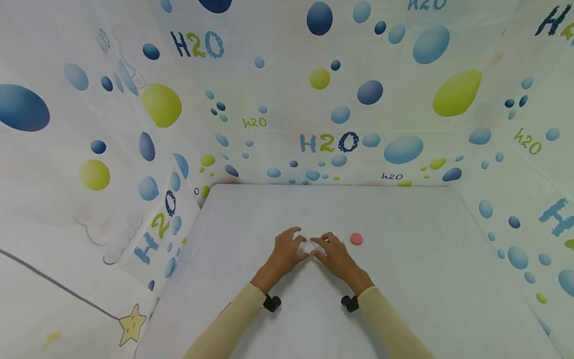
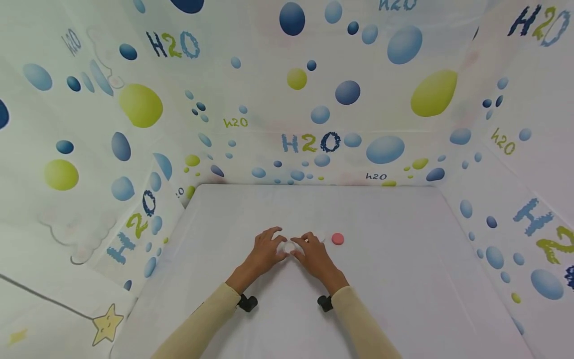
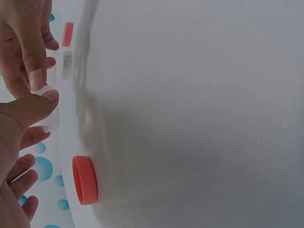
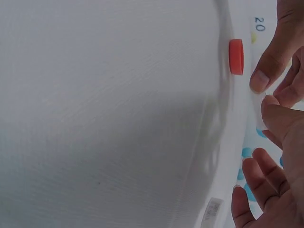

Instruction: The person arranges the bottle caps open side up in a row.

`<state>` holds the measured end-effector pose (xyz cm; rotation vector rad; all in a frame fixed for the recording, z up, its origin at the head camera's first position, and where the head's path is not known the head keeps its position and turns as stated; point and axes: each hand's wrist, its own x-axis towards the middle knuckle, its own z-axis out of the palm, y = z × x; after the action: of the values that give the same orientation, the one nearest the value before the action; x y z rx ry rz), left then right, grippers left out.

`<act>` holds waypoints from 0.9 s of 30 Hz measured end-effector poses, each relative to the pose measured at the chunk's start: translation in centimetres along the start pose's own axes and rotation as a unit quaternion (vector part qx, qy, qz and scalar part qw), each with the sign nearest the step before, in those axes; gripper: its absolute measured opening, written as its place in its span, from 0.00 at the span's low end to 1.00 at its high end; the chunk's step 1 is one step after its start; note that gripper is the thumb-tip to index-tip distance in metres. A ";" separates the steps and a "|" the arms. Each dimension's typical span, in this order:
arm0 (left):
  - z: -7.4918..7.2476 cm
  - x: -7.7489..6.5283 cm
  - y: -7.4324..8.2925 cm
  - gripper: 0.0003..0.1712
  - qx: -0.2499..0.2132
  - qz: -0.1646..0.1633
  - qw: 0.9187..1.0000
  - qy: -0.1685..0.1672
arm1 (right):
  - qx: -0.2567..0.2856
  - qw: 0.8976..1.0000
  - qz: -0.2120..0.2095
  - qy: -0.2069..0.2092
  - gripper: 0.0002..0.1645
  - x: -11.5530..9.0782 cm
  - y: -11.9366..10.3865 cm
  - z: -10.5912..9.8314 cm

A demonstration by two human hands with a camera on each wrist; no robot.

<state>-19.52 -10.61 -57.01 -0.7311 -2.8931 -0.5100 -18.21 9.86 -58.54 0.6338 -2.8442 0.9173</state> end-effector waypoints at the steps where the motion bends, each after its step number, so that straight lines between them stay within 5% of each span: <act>1: 0.1 0.0 0.0 0.23 0.001 0.001 1.000 0.000 | -0.002 1.000 0.000 0.000 0.27 0.0 0.0 0.0; 27: 1.2 0.2 -0.1 0.23 0.032 0.009 0.999 -0.009 | -0.037 0.999 0.008 -0.008 0.23 0.1 0.7 1.1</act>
<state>-19.81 -10.22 -58.10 -0.7568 -2.9013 -0.4099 -18.53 9.75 -59.80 0.6134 -2.8857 0.8081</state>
